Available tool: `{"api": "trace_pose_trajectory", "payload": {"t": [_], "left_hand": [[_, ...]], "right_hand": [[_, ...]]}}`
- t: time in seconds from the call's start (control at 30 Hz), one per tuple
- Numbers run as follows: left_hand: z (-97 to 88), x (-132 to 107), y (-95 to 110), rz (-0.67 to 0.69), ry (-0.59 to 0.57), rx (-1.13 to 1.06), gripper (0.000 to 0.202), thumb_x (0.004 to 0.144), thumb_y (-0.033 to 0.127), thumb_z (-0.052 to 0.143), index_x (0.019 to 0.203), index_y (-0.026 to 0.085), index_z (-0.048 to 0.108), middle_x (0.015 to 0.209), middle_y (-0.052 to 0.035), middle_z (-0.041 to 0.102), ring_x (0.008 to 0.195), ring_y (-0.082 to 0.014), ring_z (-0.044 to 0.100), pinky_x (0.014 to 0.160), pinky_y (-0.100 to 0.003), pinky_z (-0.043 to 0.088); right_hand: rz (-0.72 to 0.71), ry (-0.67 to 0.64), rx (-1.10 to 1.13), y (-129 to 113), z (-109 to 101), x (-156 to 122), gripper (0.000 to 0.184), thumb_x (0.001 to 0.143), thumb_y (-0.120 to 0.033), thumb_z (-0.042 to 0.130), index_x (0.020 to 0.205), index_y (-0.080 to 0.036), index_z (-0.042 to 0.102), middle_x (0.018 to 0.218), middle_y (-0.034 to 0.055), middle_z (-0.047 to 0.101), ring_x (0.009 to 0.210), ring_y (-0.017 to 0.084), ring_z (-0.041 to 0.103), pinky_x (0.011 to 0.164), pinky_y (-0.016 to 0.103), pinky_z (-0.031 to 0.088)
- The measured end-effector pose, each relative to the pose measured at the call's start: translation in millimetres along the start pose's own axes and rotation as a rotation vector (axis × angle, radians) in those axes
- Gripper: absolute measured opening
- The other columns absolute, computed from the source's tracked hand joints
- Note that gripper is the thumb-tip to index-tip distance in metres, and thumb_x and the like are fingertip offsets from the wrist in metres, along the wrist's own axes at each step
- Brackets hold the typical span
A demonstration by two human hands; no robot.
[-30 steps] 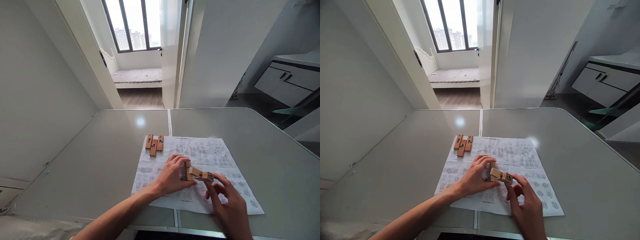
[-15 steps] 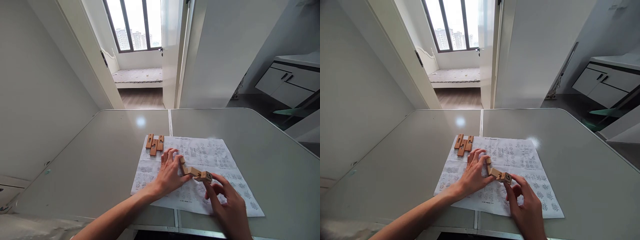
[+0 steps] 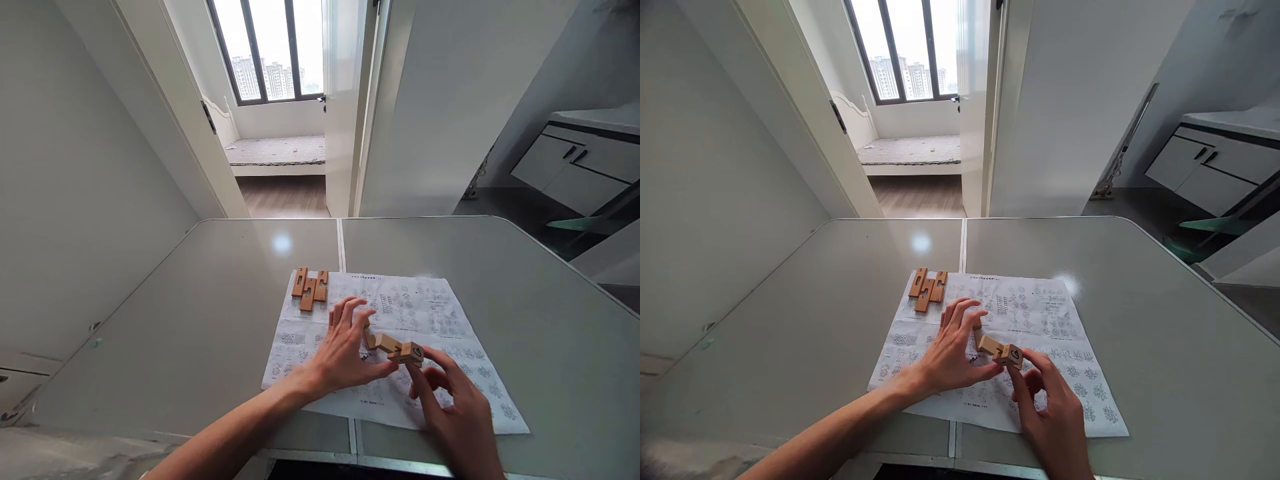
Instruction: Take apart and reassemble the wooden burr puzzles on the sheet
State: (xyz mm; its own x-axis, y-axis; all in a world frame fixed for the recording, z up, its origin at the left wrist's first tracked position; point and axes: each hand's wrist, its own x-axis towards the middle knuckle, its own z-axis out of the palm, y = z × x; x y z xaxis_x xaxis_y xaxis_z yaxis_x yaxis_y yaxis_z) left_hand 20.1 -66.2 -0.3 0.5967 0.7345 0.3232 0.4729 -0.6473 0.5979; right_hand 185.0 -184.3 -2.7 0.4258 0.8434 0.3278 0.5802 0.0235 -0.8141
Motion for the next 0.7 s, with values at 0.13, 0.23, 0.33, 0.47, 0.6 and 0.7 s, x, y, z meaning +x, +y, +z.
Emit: {"api": "trace_pose_trajectory", "payload": {"t": [0.13,0.23,0.33,0.47,0.6,0.7], "left_hand": [[-5.8,0.6,5.7,0.122,-0.071,-0.076,0.056,0.081,0.054,0.081,0.124,0.027,0.061,0.142,-0.0109,0.055,0.142,-0.0315,0.041,0.119,-0.050,0.039],[-8.0,0.7,7.1,0.177,-0.082,-0.129,0.031,0.093,0.046,0.071,0.115,0.025,0.065,0.133,-0.0094,0.063,0.136,-0.0271,0.049,0.117,-0.046,0.042],[-8.8,1.3,5.5,0.172,-0.075,-0.199,0.022,0.097,0.041,0.065,0.111,0.023,0.066,0.122,-0.0099,0.069,0.122,-0.0250,0.058,0.109,-0.044,0.048],[-8.3,2.0,1.9,0.187,-0.070,-0.246,0.027,0.097,0.046,0.064,0.104,0.020,0.068,0.111,-0.0110,0.071,0.106,-0.0233,0.064,0.097,-0.040,0.053],[-6.9,1.3,1.0,0.202,-0.072,-0.230,0.032,0.097,0.050,0.062,0.097,0.019,0.070,0.096,-0.0097,0.073,0.096,-0.0227,0.064,0.093,-0.040,0.053],[-6.6,0.8,1.5,0.171,-0.074,-0.236,0.036,0.098,0.052,0.060,0.098,0.018,0.071,0.089,-0.0089,0.074,0.091,-0.0224,0.064,0.090,-0.039,0.054]], "right_hand": [[-0.003,-0.001,-0.007,3.7,0.4,-0.4,0.043,0.098,-0.062,0.056,0.110,-0.023,0.068,0.070,0.0005,0.072,0.056,0.019,0.071,0.051,0.027,0.053],[-0.044,-0.014,-0.005,9.9,0.4,-0.9,0.039,0.098,-0.058,0.058,0.111,-0.022,0.068,0.069,-0.0001,0.071,0.055,0.018,0.071,0.049,0.025,0.053],[-0.083,-0.030,0.008,15.1,-0.4,-0.9,0.033,0.098,-0.051,0.063,0.113,-0.023,0.068,0.073,0.0006,0.072,0.053,0.016,0.070,0.044,0.023,0.051],[-0.133,-0.057,0.051,19.0,-1.6,-0.4,0.027,0.099,-0.044,0.063,0.116,-0.026,0.070,0.096,0.0045,0.075,0.054,0.014,0.069,0.041,0.022,0.051],[-0.118,-0.077,0.048,21.9,-1.6,-0.9,0.031,0.100,-0.047,0.060,0.121,-0.027,0.069,0.096,0.0047,0.076,0.056,0.015,0.070,0.046,0.025,0.056],[-0.054,-0.060,0.037,21.4,-1.2,-1.3,0.040,0.097,-0.053,0.062,0.125,-0.025,0.067,0.083,0.0017,0.075,0.057,0.017,0.071,0.055,0.027,0.061]]}}
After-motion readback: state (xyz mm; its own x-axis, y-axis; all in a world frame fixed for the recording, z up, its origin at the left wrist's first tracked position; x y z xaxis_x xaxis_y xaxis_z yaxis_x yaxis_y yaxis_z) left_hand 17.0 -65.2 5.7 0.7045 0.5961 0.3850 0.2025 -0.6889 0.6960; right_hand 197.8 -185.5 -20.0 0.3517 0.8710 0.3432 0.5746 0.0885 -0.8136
